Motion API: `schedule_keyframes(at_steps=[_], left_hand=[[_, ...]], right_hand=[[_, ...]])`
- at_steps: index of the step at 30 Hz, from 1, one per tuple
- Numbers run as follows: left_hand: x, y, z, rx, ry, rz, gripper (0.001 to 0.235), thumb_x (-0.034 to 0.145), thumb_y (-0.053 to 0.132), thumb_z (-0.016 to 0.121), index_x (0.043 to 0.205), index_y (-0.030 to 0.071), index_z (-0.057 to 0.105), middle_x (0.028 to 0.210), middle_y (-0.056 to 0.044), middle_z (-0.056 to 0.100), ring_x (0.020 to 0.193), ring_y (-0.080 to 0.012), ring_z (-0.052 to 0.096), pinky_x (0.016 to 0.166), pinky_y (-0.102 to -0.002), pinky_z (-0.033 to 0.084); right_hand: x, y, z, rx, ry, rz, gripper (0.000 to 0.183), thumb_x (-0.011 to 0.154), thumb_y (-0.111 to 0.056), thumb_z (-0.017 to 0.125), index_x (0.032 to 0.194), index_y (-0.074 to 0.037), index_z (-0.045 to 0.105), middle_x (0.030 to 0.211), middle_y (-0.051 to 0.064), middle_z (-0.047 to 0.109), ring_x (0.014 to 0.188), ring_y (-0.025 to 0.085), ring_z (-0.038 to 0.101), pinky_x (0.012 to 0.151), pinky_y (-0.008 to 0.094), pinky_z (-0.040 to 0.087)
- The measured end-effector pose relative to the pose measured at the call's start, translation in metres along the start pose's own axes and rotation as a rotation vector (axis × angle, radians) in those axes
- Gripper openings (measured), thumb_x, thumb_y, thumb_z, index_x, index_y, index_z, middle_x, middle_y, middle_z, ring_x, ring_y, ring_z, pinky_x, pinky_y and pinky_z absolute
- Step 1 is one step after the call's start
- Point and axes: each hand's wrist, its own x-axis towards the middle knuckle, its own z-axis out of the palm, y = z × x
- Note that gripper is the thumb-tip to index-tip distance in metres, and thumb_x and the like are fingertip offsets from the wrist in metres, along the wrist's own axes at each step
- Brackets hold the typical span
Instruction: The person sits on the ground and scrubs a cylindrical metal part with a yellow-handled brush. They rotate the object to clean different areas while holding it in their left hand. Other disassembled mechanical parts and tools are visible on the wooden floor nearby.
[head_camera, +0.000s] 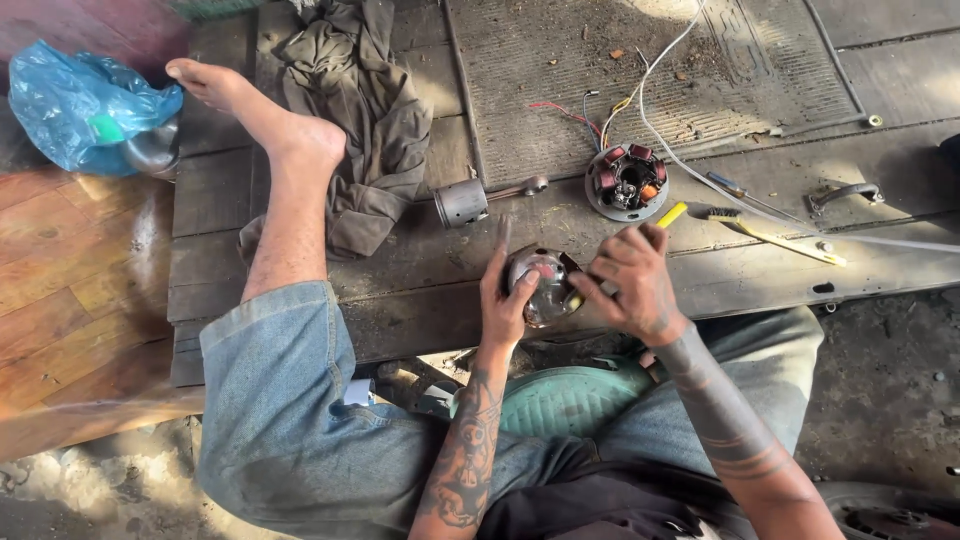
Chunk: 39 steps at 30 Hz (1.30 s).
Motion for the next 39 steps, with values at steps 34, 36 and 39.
schedule_keyframes(at_steps=[34,36,39], left_hand=[[0.003,0.008,-0.001,-0.199,-0.125,-0.126,0.040,0.089,0.030,0.069,0.118,0.001,0.069,0.106,-0.014,0.072,0.104,-0.0176,0.065,0.096,-0.036,0.050],[0.004,0.003,-0.003,-0.173,-0.131,-0.113,0.039,0.090,0.027,0.069,0.118,0.001,0.069,0.106,-0.016,0.072,0.104,-0.0185,0.065,0.096,-0.037,0.050],[0.003,0.011,-0.001,-0.178,-0.135,-0.126,0.041,0.089,0.031,0.069,0.118,0.002,0.069,0.106,-0.014,0.072,0.103,-0.0177,0.065,0.095,-0.035,0.050]], right_hand=[[0.010,-0.006,-0.001,0.007,-0.016,0.013,0.044,0.101,-0.038,0.061,0.064,-0.014,0.064,0.068,0.003,0.056,0.077,0.023,0.051,0.094,0.045,0.033],[0.014,-0.014,-0.001,0.028,-0.014,-0.069,0.037,0.097,-0.037,0.065,0.066,-0.017,0.062,0.070,0.001,0.055,0.078,0.021,0.053,0.092,0.044,0.033],[0.015,0.007,0.000,-0.042,0.045,0.016,0.038,0.101,-0.036,0.063,0.070,-0.015,0.059,0.074,0.003,0.053,0.078,0.022,0.052,0.093,0.043,0.033]])
